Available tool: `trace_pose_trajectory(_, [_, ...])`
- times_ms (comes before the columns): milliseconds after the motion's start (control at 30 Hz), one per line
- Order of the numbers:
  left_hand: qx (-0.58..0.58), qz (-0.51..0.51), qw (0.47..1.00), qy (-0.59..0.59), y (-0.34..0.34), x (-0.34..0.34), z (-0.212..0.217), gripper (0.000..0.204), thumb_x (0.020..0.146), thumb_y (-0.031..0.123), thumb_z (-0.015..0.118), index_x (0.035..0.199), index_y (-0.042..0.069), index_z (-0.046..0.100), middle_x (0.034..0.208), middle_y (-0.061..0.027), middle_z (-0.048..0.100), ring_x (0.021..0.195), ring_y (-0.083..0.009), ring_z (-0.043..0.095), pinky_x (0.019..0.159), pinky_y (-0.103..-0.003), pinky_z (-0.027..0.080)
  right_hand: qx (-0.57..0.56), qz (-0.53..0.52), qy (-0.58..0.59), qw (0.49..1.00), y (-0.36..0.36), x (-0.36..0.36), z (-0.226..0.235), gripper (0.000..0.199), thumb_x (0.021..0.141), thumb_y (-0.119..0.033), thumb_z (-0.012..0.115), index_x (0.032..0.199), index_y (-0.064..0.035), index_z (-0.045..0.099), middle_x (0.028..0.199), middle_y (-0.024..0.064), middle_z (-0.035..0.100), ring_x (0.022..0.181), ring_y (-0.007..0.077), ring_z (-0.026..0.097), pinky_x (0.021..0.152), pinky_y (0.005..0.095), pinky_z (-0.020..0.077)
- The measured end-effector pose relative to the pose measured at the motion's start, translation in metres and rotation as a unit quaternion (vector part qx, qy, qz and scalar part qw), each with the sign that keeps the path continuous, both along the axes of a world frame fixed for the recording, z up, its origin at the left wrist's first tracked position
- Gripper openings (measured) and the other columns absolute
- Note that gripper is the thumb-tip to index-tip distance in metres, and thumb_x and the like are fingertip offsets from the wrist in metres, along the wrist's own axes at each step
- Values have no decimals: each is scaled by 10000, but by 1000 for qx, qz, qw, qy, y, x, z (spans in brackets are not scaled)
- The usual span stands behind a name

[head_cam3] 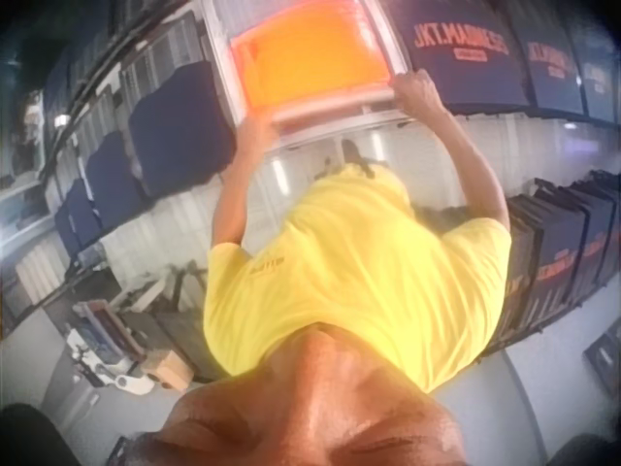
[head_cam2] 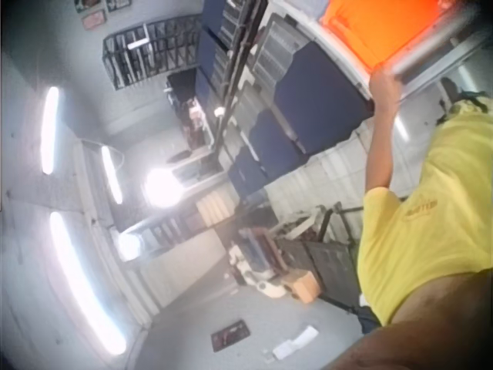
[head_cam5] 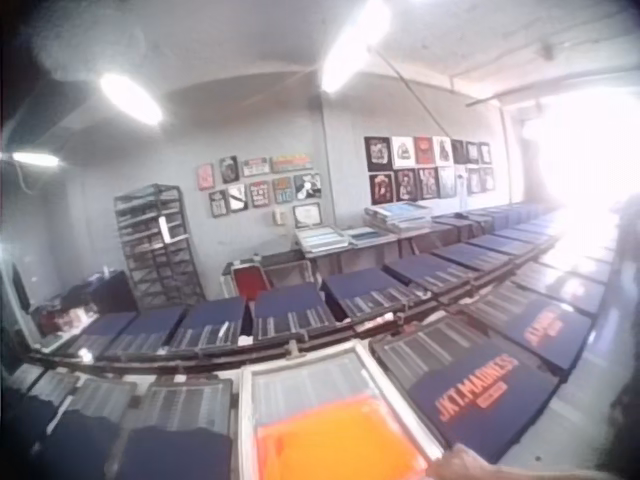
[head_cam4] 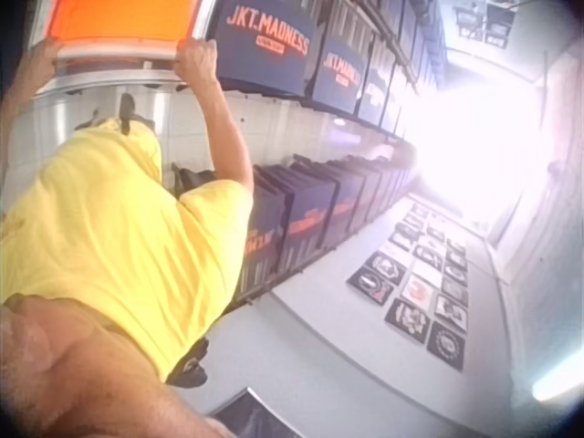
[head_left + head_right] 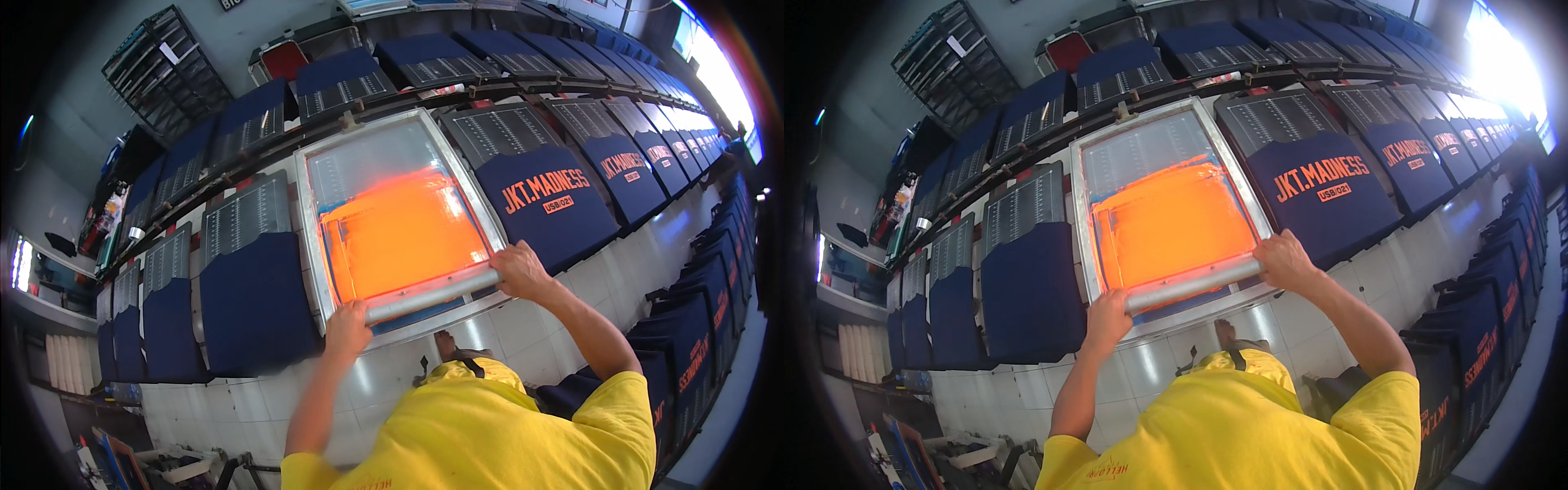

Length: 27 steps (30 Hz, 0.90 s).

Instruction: The person performs screen printing by lowering a screen frame onto t-shirts and using a squeegee to spread orange ink across the mesh. They repeat the printing process across multiple shirts mounted on a long table.

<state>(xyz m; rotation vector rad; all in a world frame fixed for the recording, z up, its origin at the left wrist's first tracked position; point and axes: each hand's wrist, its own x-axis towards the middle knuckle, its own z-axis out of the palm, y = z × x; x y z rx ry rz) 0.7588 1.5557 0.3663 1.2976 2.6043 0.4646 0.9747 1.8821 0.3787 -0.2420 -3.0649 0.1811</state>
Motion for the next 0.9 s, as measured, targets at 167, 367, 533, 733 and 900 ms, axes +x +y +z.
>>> trace_pose_trajectory(167, [78,-27,988,134,-23,31,-59,375,675,-40,632,1044,25,646,1061,-137,684,986,-320,680,821,-410,562,-29,-13,71,997,-18,26,-31,214,676,-68,697,884,-70,644,975,55,639,971,248,596,821,396,436])
trace_pose_trajectory(367, [91,-26,977,189,-4,14,-62,371,678,-50,641,1043,16,665,1083,-128,687,980,-301,699,801,-385,579,2,-5,74,997,8,-5,-46,209,667,-42,667,871,-65,631,972,52,639,940,247,591,818,381,442])
trace_pose_trajectory(533, [96,-18,979,181,31,-43,-64,343,682,-50,642,1016,26,660,1039,-121,696,906,-308,698,760,-395,576,15,30,97,995,48,-63,-50,240,609,-29,706,826,-69,611,892,52,626,882,250,590,802,382,442])
trace_pose_trajectory(733, [65,-4,984,167,76,-107,-58,266,674,-33,655,921,62,622,944,-109,681,847,-291,702,692,-391,585,33,38,79,996,94,-132,-46,250,600,-68,766,812,-83,634,889,58,649,894,247,609,824,374,445])
trace_pose_trajectory(900, [69,-2,987,147,103,-157,-58,246,689,-4,694,918,42,616,903,-134,689,859,-329,696,711,-430,574,18,21,53,998,122,-186,-45,207,659,-103,758,847,-97,670,915,59,676,966,242,627,846,377,455])
